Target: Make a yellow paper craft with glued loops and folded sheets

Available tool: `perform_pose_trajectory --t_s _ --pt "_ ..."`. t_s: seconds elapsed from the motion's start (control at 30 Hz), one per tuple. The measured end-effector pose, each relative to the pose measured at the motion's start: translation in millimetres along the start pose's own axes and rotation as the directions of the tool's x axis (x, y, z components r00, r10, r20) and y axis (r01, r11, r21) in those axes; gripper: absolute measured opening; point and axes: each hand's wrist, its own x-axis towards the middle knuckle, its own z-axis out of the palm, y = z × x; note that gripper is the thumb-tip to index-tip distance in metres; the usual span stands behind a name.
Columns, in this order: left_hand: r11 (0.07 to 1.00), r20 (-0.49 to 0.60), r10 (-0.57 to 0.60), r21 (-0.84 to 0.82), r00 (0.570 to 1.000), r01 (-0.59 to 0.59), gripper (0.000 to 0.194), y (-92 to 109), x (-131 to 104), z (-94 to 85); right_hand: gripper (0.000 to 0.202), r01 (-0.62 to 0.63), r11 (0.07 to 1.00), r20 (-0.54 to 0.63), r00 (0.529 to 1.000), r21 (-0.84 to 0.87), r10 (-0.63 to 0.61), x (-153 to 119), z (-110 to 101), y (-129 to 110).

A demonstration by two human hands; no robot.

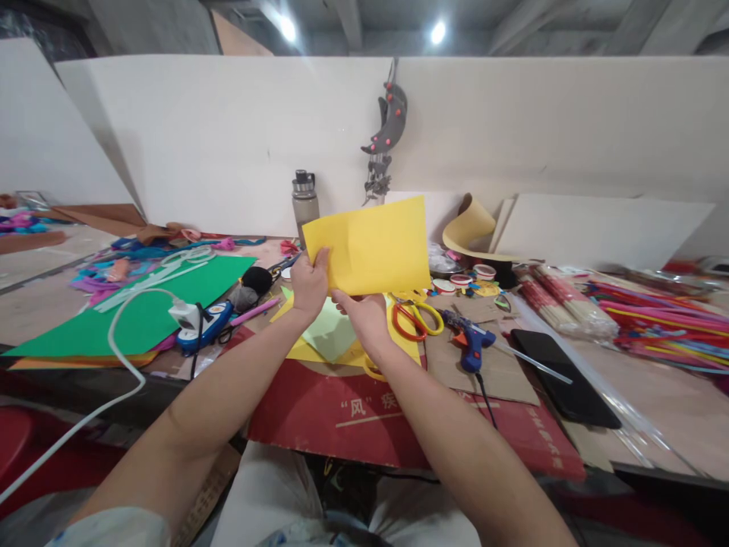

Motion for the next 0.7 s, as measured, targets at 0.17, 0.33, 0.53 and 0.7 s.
perform_pose_trajectory --t_s 0.17,0.33,0.53,0.7 --pt "0.999 -0.046 -0.029 0.038 0.999 0.031 0.039 -10 9 -5.1 0.027 0.01 0.999 -0.067 0.998 0.037 -0.008 9 -12 1" --pt "0.997 -0.066 -0.052 0.045 0.996 0.055 0.042 -26 19 -8.7 0.031 0.037 0.996 -0.121 0.992 0.08 -0.027 18 -24 0" --pt "0.996 -0.106 -0.056 0.069 0.993 0.064 0.037 -38 29 -12.8 0.031 0.112 0.965 -0.195 0.979 0.237 -0.065 26 -38 -9" --pt "0.991 -0.133 -0.114 0.056 0.985 0.122 0.035 -46 34 -16.9 0.03 0.184 0.942 -0.274 0.956 0.282 -0.104 34 -52 -18"
